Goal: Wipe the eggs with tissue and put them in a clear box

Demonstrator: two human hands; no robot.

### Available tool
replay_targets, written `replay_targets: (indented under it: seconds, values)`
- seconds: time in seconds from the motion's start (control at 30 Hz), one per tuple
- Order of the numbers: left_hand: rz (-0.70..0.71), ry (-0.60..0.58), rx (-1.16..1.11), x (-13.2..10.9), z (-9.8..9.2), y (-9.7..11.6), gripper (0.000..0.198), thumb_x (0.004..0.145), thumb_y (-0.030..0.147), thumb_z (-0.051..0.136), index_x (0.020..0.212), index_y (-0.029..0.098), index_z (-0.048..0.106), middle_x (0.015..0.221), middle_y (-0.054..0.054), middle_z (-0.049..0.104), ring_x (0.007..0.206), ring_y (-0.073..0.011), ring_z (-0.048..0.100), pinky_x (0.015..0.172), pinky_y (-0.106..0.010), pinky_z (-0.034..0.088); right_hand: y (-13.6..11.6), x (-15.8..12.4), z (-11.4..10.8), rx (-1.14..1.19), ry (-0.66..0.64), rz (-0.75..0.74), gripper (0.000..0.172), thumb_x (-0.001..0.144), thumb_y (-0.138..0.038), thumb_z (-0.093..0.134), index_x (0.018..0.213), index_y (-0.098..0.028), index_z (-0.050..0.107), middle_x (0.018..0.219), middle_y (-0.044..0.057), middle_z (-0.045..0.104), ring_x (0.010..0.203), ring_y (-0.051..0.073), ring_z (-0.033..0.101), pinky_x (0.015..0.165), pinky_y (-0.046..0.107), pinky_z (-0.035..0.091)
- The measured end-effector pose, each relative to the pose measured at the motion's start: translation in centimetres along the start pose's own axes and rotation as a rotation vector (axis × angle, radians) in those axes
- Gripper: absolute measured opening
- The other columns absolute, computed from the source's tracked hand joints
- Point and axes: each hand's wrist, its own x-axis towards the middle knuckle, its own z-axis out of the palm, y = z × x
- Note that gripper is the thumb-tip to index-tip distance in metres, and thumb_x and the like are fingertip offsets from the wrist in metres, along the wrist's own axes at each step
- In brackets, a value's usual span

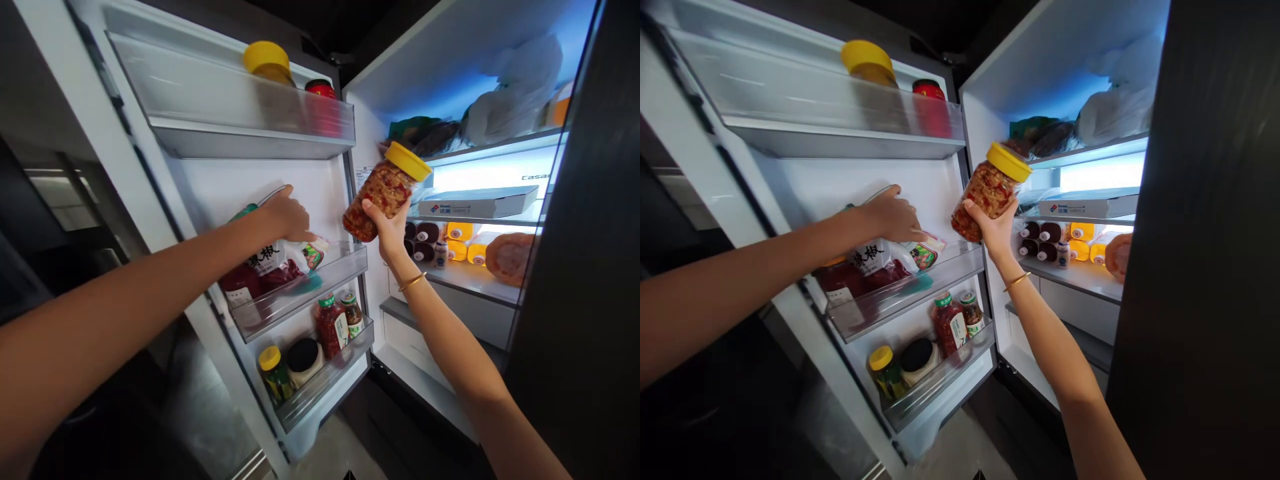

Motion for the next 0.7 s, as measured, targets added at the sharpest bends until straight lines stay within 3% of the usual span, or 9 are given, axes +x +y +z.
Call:
replay_targets:
  seconds: [0.13,0.23,0.43,0.7]
  values:
    - [-0.086,-0.119,-0.111,0.3,-0.7,0.3,0.028,0.075,0.047,0.065,0.071,0.020,0.073,0.067,-0.006,0.066,0.096,-0.0289,0.059,0.106,-0.054,0.015,1.7,-0.7,3.0,-0.074,-0.107,0.032,0.082,0.066,-0.056,0.072,0.126,-0.020,0.031,0.126,0.011,0.054,0.115,0.023,0.056,0.100,0.040,0.045]
    - [-0.089,-0.134,-0.136,0.3,-0.8,1.1,0.019,0.072,0.038,0.067,0.073,0.021,0.073,0.070,-0.007,0.066,0.097,-0.0292,0.058,0.108,-0.052,0.013,2.9,-1.4,4.1,-0.174,-0.165,0.021,0.086,0.060,-0.051,0.077,0.125,-0.019,0.031,0.126,0.011,0.055,0.114,0.022,0.055,0.100,0.037,0.045]
    - [-0.096,-0.105,-0.214,0.2,0.4,0.6,0.014,0.066,0.033,0.069,0.075,0.023,0.074,0.072,-0.006,0.068,0.100,-0.0303,0.057,0.110,-0.052,0.012,3.6,-1.0,4.0,-0.288,-0.140,0.182,0.086,0.048,-0.049,0.084,0.114,-0.021,0.037,0.113,0.007,0.061,0.101,0.023,0.060,0.090,0.037,0.049]
    - [-0.111,-0.057,-0.230,0.5,1.0,-0.5,0.022,0.066,0.039,0.074,0.081,0.023,0.074,0.077,-0.004,0.071,0.094,-0.0261,0.061,0.106,-0.049,0.017,4.3,-2.3,4.7,-0.437,-0.131,0.258,0.083,0.048,-0.056,0.081,0.110,-0.022,0.038,0.112,0.008,0.061,0.101,0.026,0.061,0.088,0.041,0.049]
